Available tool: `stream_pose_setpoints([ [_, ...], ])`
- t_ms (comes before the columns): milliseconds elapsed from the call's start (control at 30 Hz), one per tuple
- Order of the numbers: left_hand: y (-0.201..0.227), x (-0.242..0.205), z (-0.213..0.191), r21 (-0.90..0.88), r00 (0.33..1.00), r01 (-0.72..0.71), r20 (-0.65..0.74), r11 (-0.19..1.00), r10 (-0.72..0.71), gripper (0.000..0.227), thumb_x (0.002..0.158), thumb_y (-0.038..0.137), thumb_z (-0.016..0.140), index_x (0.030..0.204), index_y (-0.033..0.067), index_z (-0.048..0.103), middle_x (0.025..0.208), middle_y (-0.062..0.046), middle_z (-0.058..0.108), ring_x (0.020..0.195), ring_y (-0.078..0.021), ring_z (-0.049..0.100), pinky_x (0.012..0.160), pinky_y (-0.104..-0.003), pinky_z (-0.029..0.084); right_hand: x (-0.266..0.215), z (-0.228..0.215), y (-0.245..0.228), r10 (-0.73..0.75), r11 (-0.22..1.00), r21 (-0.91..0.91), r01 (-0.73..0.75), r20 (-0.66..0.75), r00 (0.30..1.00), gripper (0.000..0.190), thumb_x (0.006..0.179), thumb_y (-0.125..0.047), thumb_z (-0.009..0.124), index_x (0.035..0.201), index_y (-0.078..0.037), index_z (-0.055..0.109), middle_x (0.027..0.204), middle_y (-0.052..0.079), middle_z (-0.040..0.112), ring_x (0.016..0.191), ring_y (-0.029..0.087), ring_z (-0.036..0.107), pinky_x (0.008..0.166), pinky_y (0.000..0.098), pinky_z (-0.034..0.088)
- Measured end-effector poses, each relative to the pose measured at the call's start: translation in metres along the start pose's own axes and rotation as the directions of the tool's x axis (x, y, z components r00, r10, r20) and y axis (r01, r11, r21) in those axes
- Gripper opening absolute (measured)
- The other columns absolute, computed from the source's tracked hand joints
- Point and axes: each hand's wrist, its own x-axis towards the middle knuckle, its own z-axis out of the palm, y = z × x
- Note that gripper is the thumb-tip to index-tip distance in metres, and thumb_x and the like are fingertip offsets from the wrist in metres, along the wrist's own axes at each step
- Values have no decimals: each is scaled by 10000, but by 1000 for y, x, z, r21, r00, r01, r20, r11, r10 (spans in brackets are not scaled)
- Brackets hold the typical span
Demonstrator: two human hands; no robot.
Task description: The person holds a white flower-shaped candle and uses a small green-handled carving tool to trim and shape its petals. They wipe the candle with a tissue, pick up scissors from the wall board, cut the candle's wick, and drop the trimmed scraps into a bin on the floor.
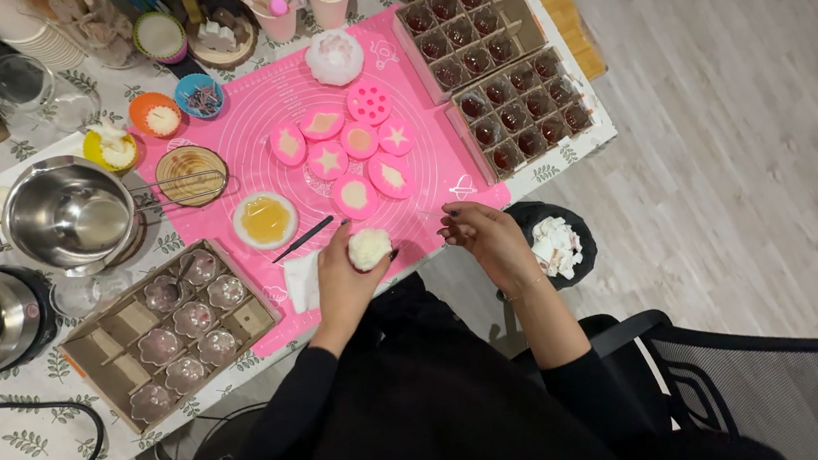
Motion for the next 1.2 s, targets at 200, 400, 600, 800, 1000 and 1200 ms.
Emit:
stream_pose_setpoints([
  [200, -41, 14, -11, -743, 940, 322, 175, 587, -295, 565, 954, 269, 650, 1400, -68, 566, 1231, -208, 668, 1129, -291, 682, 987, -412, 586, -6, 18, -21, -63, 998, 30, 61, 69, 996, 244, 997, -90, 577, 1142, 73, 685, 969, 127, 696, 906, 212, 683, 888, 358, 550],
  [400, 60, 39, -78, -905, 908, 418, 419, -77, -3, 711, 1014, 466, 472, 1505, -40, 377, 1447, -260, 548, 1307, -401, 589, 1155, -489, 446, -14, 74, -56, -289, 947, -82, 311, 208, 934, 226, 973, -19, 592, 1169, 65, 665, 1022, 133, 723, 899, 173, 697, 863, 331, 560],
  [600, 108, 61, -88, -882, 912, 408, 403, -237, 70, 793, 980, 590, 503, 1495, -8, 417, 1452, -256, 531, 1327, -390, 556, 1176, -511, 415, -17, 117, -96, -444, 830, -201, 520, 327, 834, 260, 933, 89, 637, 1192, 88, 663, 1021, 69, 679, 870, 82, 642, 794, 215, 531],
  [800, 124, 74, -79, -877, 932, 361, 340, -318, 123, 798, 1004, 591, 512, 1516, -14, 419, 1452, -233, 541, 1285, -351, 575, 1189, -484, 405, -9, 127, -124, -485, 753, -225, 619, 447, 752, 206, 943, 82, 656, 1149, 96, 652, 1022, 73, 695, 862, 74, 648, 792, 217, 547],
  [1000, 139, 79, -72, -924, 958, 288, 275, -251, 87, 769, 1003, 566, 499, 1520, 5, 402, 1437, -204, 552, 1288, -343, 580, 1166, -488, 435, 4, 119, -141, -382, 805, -227, 548, 508, 772, 242, 915, 82, 652, 1157, 98, 654, 1021, 73, 697, 903, 74, 649, 826, 217, 552],
  [1200, 138, 80, -63, -941, 964, 263, 244, -215, 108, 687, 1051, 510, 468, 1505, -3, 418, 1426, -227, 573, 1286, -349, 595, 1139, -453, 467, 5, 114, -143, -323, 835, -235, 497, 522, 789, 243, 918, 69, 665, 1159, 105, 658, 986, 68, 685, 889, 81, 647, 820, 224, 549],
])
